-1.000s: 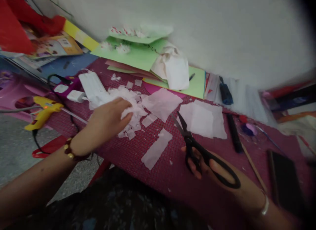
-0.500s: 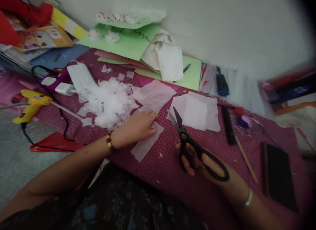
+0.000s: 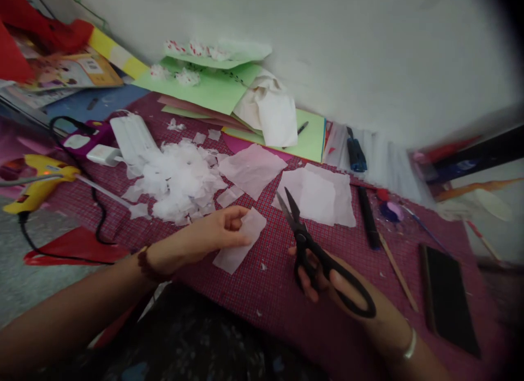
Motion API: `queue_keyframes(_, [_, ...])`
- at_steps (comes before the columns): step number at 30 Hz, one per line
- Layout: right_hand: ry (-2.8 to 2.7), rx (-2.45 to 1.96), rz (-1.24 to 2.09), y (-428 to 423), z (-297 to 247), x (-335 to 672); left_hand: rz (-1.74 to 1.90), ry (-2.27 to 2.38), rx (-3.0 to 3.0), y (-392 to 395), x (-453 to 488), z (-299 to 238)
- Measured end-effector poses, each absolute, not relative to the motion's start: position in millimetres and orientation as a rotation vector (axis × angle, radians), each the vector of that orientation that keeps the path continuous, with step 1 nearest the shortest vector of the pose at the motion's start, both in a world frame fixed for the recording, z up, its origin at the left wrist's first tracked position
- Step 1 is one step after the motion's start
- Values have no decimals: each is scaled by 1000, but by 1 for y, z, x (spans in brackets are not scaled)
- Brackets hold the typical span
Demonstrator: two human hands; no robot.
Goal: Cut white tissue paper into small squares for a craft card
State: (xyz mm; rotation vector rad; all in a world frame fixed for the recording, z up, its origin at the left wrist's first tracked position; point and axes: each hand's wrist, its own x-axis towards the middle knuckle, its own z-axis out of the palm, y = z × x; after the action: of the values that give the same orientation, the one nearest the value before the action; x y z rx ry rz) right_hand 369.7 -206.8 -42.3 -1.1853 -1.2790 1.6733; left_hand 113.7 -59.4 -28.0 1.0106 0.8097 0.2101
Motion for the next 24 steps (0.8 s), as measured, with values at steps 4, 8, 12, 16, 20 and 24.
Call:
queue_keyframes(4, [-1182,-1195,1735,-205,-35,367,129,854,1067,-66,105,-34])
queue_keyframes(8, [-1233,-1219,1722,-205,-28,369,331,932,994,-54,91,-23])
queue_keyframes(12, [-1326,-1297,1712,-194,-10,362,593,1059,956,-31,69,-6])
queue_keyframes(16, [-1542,-1381,1752,-159,7,342,645,1116,993,-12,48,2])
queue_keyframes(20, [-1802,-1325,1743,-113,6,320,609,1072,939,-2,33,-3])
queue_keyframes(24, [-1858,-1237,1763,-83,1,303,517,1029,951,3,22,-8])
